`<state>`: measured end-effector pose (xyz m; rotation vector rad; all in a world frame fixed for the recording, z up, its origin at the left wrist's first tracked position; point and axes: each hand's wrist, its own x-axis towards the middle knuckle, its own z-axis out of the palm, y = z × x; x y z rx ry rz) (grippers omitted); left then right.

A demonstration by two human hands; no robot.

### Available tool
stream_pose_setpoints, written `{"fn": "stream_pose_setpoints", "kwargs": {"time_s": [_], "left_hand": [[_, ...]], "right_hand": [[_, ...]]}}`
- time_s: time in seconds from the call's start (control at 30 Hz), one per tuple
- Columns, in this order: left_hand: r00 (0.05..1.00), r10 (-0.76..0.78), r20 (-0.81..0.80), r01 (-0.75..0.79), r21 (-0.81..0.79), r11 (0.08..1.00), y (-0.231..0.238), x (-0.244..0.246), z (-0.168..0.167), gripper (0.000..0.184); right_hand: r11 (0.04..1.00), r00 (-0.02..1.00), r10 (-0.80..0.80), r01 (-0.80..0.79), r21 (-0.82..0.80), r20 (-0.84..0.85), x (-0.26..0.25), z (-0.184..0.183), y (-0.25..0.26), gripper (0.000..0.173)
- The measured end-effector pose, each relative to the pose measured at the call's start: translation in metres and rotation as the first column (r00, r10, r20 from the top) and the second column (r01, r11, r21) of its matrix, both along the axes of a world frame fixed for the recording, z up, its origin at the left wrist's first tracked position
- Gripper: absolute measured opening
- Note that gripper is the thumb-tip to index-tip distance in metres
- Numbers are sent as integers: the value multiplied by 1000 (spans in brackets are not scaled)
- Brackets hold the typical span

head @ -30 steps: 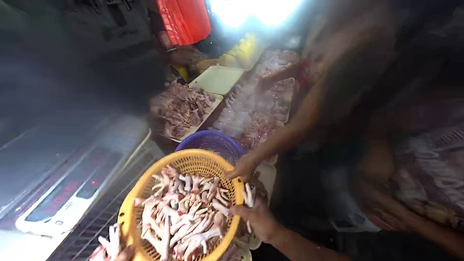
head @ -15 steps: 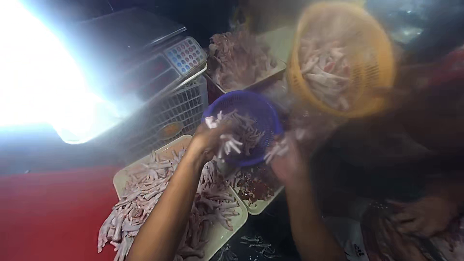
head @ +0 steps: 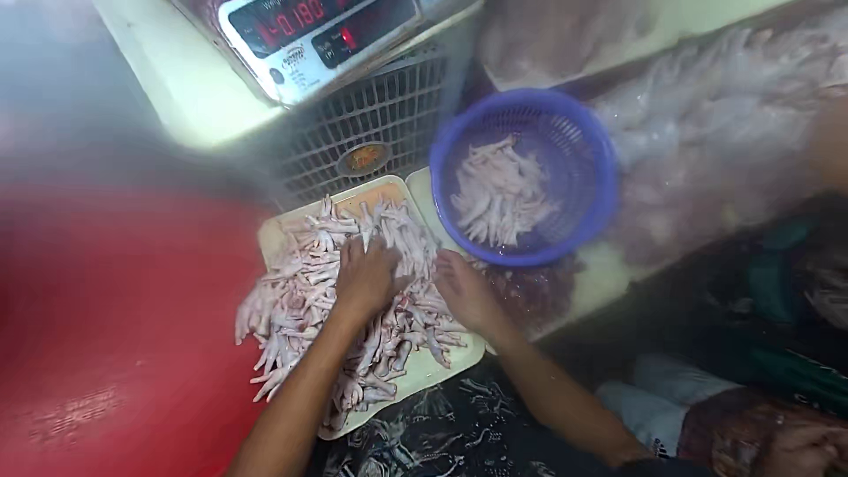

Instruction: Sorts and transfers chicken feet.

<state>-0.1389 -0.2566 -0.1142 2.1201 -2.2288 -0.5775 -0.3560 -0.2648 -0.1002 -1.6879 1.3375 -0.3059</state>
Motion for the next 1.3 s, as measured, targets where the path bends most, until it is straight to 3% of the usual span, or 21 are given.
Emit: {"fn": "stream_pose_setpoints", "kwargs": {"time_s": [0.1, 0.2, 0.3, 0.4, 0.5, 0.57, 0.63, 0.73, 0.87, 0.97, 1.07, 1.17, 1.3], "left_hand": [[996, 55, 69, -51, -62, 997, 27, -3, 0, 33], [995, 71, 67, -61, -134, 989, 52, 8, 7, 34], [986, 23, -168, -76, -319, 945, 72, 23, 9, 26], [854, -16, -519, -306, -528, 792, 89, 32, 15, 20], [682, -9, -732, -543, -514, 664, 96, 40, 26, 17], [627, 39, -778, -557, -413, 720, 94, 45, 29, 36], [748, 169, -642, -465, -324, 824, 88, 47, 27, 59], [900, 289, -326, -382, -275, 882, 69, 31, 15, 70], [925, 357, -129, -378, -233, 896, 48, 9, 9, 63], [900, 416, -133, -435, -199, 878, 41, -1, 10, 45], [880, 426, -211, -464, -186, 866, 37, -6, 11, 41], [738, 393, -548, -590, -242, 770, 53, 4, 15, 42], [313, 272, -910, -782, -85, 618, 101, 34, 31, 22]], "right_hand": [[991, 967, 26, -59, -122, -254, 39, -18, -23, 45], [987, 950, 126, -148, -58, -284, 71, -17, -33, 47], [969, 956, 238, -245, -20, -173, 93, -15, -27, 44], [929, 927, 364, -369, -38, -95, 101, 1, -8, 38], [866, 866, 499, -499, -21, -23, 80, 19, -14, 41], [854, 854, 521, -521, 13, 12, 64, 31, -34, 41], [921, 922, 383, -386, -51, -59, 61, 27, -58, 40], [965, 974, 105, -148, -216, -199, 86, -17, -86, 43], [983, 955, 118, -151, -104, -272, 107, -32, -81, 57], [995, 992, 95, -93, 33, -79, 102, -34, -77, 57], [987, 990, 18, -40, 156, 138, 96, -28, -72, 55], [991, 971, 29, -58, 118, 236, 88, 2, -47, 48], [951, 876, 292, -309, -17, 383, 64, 7, -18, 48]]}}
